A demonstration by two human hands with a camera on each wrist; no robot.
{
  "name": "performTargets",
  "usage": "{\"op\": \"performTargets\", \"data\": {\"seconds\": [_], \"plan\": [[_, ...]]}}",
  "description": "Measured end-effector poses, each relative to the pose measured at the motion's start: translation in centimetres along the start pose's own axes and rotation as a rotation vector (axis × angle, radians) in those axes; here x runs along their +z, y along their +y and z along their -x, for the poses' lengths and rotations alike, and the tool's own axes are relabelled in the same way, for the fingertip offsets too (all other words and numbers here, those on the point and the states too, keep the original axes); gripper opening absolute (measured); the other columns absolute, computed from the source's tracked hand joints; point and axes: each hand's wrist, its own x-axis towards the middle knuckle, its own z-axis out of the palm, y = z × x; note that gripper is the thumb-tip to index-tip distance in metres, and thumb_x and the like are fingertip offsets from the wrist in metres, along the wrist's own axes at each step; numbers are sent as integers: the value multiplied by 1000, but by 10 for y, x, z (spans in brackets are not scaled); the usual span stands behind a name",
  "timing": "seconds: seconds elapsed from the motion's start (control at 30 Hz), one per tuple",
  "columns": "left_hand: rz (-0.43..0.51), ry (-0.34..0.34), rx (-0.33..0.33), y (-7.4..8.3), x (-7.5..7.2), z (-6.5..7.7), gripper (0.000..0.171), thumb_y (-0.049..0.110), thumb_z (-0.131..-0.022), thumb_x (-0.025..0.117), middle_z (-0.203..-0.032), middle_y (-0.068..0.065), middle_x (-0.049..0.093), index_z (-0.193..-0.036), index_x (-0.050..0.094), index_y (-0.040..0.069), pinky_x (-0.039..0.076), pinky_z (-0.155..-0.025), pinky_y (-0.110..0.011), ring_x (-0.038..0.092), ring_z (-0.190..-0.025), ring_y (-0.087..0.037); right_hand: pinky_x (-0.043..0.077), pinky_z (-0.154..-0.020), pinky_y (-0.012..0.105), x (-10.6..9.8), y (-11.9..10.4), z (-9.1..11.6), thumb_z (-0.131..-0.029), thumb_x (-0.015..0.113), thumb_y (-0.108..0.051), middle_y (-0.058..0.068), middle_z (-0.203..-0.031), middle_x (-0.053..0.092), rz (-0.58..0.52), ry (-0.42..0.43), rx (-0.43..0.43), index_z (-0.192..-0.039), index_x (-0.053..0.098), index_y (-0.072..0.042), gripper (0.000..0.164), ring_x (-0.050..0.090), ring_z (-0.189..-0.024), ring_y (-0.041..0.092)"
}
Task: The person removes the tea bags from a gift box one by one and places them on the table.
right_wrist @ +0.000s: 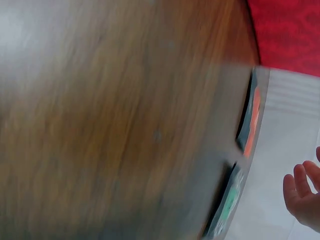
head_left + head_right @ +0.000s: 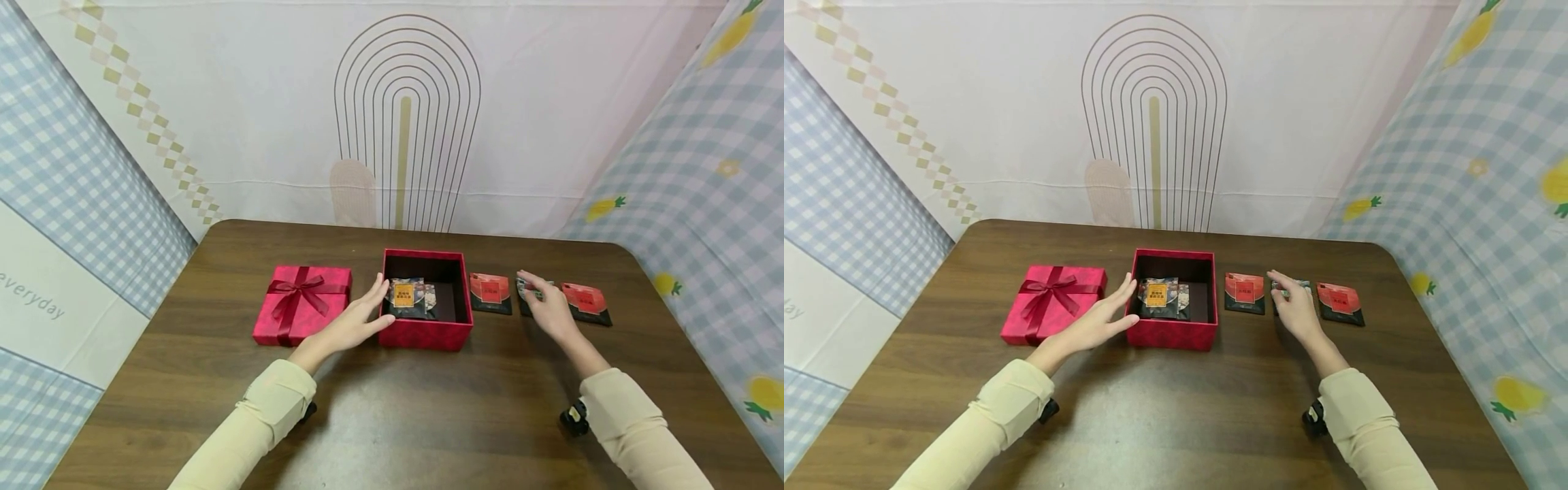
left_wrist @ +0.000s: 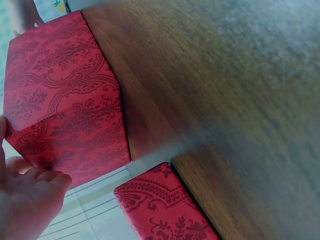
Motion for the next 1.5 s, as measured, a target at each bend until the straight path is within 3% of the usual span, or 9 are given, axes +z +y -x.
{"op": "performTargets", "data": {"seconds": [0.23, 0.4, 0.6, 0.73, 0.9, 1.07, 1.17, 1.33, 1.5], "plan": [[5, -2, -1, -1, 0, 0, 70, 27, -93, 53, -152, -14, -1, -146, 13, 3, 21, -108, -44, 19, -136, -29, 41, -88, 54, 15, -17, 3, -91, 48, 4, 27, -125, 49, -94, -34, -44, -128, 48, 6, 38, 46, -113, 38], [9, 1, 0, -1, 0, 1, 70, 27, -93, 53, -152, -17, 1, -146, 13, 3, 21, -108, -44, 19, -136, -29, 40, -89, 52, 21, -30, 4, -91, 50, 1, 25, -126, 50, -125, -39, -60, -128, 49, 4, 37, 48, -110, 36], [4, -5, -3, 1, -1, 3, 71, 27, -93, 53, -152, -17, 1, -146, 12, 4, 21, -108, -44, 20, -136, -30, 45, -76, 27, 26, -43, 9, -92, 51, -2, 21, -122, 54, -132, -45, -74, -128, 50, 2, 37, 53, -98, 23], [4, -3, 0, 1, -2, 2, 70, 26, -93, 53, -152, -16, 0, -146, 12, 4, 21, -108, -44, 20, -135, -30, 43, -64, 21, 30, -53, 10, -91, 52, -3, 21, -110, 60, -146, -14, -105, -125, 53, 1, 34, 55, -83, 18], [0, -4, 2, 0, -2, 2, 70, 26, -93, 52, -152, -14, -1, -146, 12, 3, 21, -108, -44, 19, -136, -30, 42, -69, 16, 33, -67, 9, -92, 52, -5, 18, -114, 61, -180, 16, -127, -123, 55, 1, 32, 56, -91, 15], [0, -2, -1, 0, -2, 2, 70, 26, -93, 52, -152, -15, 0, -146, 12, 3, 21, -108, -44, 20, -135, -30, 42, -74, 9, 36, -81, 7, -91, 52, -4, 19, -117, 59, -252, 12, -151, -122, 55, 2, 31, 58, -99, 26], [5, -1, 2, 0, -2, 2, 70, 26, -93, 52, -152, -15, 0, -146, 12, 3, 21, -108, -44, 20, -135, -30, 43, -76, 12, 39, -86, 5, -92, 52, -6, 17, -117, 60, -256, 5, -153, -122, 55, 1, 31, 58, -99, 28], [8, -9, 5, 1, -1, 1, 70, 27, -93, 52, -152, -16, -1, -146, 11, 3, 21, -108, -44, 19, -135, -31, 47, -80, 27, 42, -95, 2, -92, 52, -7, 15, -120, 59, -233, -8, -164, -122, 56, 0, 31, 59, -97, 25], [12, -10, 2, 1, -1, 1, 71, 27, -93, 52, -152, -15, -2, -146, 11, 4, 21, -108, -44, 20, -135, -30, 49, -83, 36, 47, -108, -3, -93, 50, -7, 16, -122, 57, -283, -90, -155, -124, 53, -1, 32, 61, -99, 27]]}}
